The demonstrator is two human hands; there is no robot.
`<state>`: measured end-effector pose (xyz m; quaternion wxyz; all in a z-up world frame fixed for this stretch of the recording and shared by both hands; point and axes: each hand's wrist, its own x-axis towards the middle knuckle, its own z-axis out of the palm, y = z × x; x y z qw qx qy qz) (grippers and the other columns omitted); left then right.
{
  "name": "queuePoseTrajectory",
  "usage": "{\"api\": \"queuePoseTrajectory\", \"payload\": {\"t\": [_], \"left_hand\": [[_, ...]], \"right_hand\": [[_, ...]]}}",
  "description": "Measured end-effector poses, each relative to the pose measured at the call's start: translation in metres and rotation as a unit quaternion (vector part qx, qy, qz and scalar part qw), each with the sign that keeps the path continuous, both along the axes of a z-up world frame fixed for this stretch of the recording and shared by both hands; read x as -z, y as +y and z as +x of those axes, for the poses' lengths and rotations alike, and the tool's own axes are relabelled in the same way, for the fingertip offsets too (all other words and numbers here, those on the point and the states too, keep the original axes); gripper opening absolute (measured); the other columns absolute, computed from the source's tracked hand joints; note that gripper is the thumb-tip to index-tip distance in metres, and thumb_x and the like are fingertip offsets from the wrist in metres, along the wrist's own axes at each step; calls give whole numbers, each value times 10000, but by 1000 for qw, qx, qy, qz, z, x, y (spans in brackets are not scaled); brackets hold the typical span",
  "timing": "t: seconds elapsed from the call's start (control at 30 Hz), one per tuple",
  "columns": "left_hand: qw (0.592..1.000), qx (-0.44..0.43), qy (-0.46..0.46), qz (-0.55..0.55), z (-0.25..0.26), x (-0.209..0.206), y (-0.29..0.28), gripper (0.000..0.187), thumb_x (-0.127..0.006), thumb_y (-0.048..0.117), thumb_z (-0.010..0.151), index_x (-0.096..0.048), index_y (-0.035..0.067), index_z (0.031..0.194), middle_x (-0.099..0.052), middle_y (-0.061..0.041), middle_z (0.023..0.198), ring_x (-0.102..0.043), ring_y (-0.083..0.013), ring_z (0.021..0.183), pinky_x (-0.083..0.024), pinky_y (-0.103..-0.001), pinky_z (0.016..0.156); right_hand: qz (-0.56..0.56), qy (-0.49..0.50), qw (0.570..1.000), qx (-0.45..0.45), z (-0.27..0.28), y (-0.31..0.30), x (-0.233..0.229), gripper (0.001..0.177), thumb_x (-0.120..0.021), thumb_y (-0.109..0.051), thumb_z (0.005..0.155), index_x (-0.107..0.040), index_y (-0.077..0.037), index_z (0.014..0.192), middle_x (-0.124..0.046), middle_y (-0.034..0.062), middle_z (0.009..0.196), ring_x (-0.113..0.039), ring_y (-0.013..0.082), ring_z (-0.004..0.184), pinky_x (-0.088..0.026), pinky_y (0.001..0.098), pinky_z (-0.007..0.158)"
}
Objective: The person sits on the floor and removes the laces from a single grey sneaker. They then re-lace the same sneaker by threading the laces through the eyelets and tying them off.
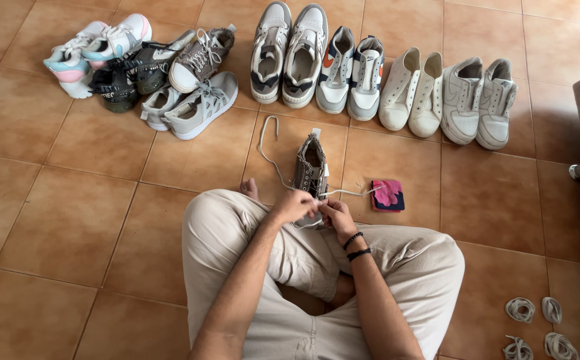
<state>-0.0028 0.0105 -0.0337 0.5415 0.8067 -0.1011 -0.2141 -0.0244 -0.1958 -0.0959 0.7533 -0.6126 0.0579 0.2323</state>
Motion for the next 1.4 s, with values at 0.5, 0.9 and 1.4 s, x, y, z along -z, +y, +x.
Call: {"api": "queuePoseTrajectory", "payload": {"t": [0.5,0.9,1.4], "left_hand": [[989,-73,-49,121,7,3,0,262,-765,348,743,-778,94,805,-751,-95,728,-733,-223,674,-559,-374,637],[989,91,63,-97,2,26,0,144,-678,169,878,-734,60,804,-718,-14,697,-647,-87,631,-492,-280,573],[987,-80,-68,125,4,-4,2,234,-746,325,780,-780,97,819,-761,-96,757,-739,-219,691,-556,-360,636]], "right_hand": [[-16,23,993,-111,-12,12,-40,315,-574,-362,1032,-672,-90,1155,-669,-49,821,-560,33,663,-453,204,590],[81,67,994,-26,-3,2,-28,142,-585,-221,1027,-643,-94,998,-684,-3,780,-589,62,628,-476,193,570],[54,0,989,-137,-9,5,-7,141,-659,-189,1016,-692,-55,989,-666,-29,776,-564,51,664,-461,213,612]]}}
